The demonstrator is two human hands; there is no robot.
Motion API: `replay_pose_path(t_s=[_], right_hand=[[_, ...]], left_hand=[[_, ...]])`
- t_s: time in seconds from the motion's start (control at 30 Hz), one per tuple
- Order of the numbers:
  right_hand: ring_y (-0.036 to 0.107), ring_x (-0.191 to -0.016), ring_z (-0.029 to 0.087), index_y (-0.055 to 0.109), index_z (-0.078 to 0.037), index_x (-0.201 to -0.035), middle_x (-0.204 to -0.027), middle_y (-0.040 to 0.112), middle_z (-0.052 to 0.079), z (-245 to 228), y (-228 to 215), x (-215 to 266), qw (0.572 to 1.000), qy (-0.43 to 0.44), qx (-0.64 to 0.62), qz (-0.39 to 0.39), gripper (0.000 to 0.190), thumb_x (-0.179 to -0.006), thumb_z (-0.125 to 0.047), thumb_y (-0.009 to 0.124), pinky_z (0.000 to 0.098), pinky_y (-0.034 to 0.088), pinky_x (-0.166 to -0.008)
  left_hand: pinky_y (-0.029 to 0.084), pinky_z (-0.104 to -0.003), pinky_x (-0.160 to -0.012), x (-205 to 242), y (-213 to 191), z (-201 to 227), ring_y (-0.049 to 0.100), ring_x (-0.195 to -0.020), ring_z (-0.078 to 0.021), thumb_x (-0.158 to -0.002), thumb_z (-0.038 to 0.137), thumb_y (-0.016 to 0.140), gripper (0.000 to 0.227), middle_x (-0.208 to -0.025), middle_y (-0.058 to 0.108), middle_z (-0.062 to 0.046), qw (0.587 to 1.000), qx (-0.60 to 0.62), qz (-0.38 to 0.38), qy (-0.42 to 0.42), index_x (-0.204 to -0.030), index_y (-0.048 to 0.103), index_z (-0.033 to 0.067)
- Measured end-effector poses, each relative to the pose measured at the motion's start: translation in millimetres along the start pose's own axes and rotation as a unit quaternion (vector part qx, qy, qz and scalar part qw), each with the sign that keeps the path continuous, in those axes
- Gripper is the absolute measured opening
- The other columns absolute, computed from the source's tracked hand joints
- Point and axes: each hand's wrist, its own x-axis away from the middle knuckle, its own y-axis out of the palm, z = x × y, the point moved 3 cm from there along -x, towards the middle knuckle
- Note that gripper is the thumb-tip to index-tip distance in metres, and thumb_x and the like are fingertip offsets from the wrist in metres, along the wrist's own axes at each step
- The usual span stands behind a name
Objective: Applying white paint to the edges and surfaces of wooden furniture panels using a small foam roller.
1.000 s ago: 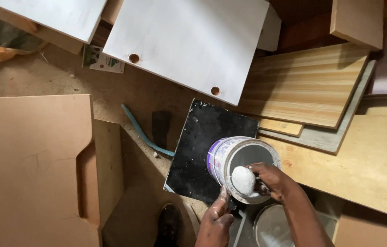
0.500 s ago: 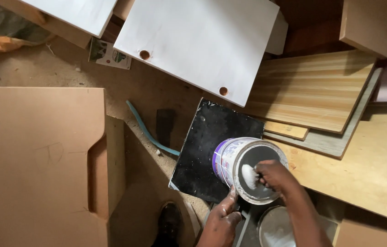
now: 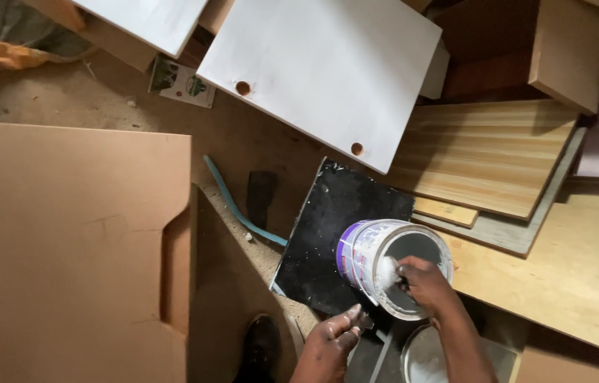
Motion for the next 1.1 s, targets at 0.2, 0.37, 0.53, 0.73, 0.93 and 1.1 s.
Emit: replay_pose_path(t_s=[0.2,0.37,0.53,0.73,0.93,1.1], right_hand=[[0.066,-0.099,0.038,0.065,0.008,-0.122,-0.111,0.070,0.025,-5.0,3.1,22.5,0.955,-0.024,-0.276,-0.103,0.037,-0.096,-0.017,0.056,0.0523,0.053,-0.084],[0.067,-0.105,0.044,0.051,0.006,-0.151,-0.125,0.068,0.031,-22.2,85.0,47.1,0.918,-0.080,-0.306,-0.238,0.081,-0.076,-0.023,0.065,0.0525,0.057,-0.085],[0.060,-0.057,0.017,0.053,-0.004,-0.127,-0.090,0.068,0.015,-70.3,214.4,91.7,0.856,-0.178,-0.335,-0.352,0.074,-0.072,-0.047,0.079,0.0294,0.047,-0.043],[0.051,-0.075,0.013,0.049,-0.006,-0.135,-0.109,0.063,0.012,-104.8,277.3,110.8,0.890,-0.179,-0.329,-0.259,0.049,-0.088,-0.016,0.054,0.0261,0.041,-0.063],[0.069,-0.094,0.035,0.068,-0.006,-0.105,-0.086,0.067,0.017,-134.5,290.5,114.8,0.786,-0.597,0.159,0.005,0.019,-0.101,-0.024,0.063,0.0447,0.039,-0.119],[0.058,-0.076,0.024,0.072,-0.020,-0.114,-0.084,0.059,0.002,-67.9,306.6,127.5,0.552,-0.742,0.371,0.086,0.025,-0.094,-0.025,0.058,0.0421,0.049,-0.066]], left_hand=[[0.059,-0.028,-0.078,47.5,-54.1,61.7,0.075,-0.086,-0.0157,-0.077,0.033,0.076,0.042,-0.097,0.083,-0.010,0.993,-0.028,0.083,0.084,-0.105,0.085,0.0035],[0.054,-0.040,-0.036,108.3,-191.7,162.5,0.070,-0.048,-0.0332,-0.089,0.029,0.064,0.037,-0.075,0.082,-0.025,0.945,-0.067,0.304,0.099,-0.102,0.081,-0.0016],[0.035,-0.038,-0.043,144.9,-262.5,236.3,0.046,-0.036,-0.0300,-0.085,0.067,0.070,0.080,-0.044,0.052,-0.020,0.865,-0.280,0.402,-0.110,-0.054,0.062,-0.0065],[0.052,-0.038,-0.064,146.4,-267.7,246.3,0.056,-0.042,-0.0255,-0.085,0.067,0.069,0.074,-0.049,0.062,-0.014,0.856,-0.355,0.362,-0.105,-0.053,0.071,0.0009],[0.057,-0.044,-0.086,166.1,-260.5,258.9,0.077,-0.087,-0.0375,-0.079,0.082,0.059,0.081,-0.069,0.077,-0.016,0.835,-0.409,0.344,-0.132,-0.064,0.081,0.0052],[0.055,-0.049,-0.089,173.4,-257.3,260.6,0.073,-0.095,-0.0432,-0.081,0.076,0.063,0.076,-0.078,0.077,-0.020,0.829,-0.432,0.335,-0.116,-0.067,0.081,0.0038]])
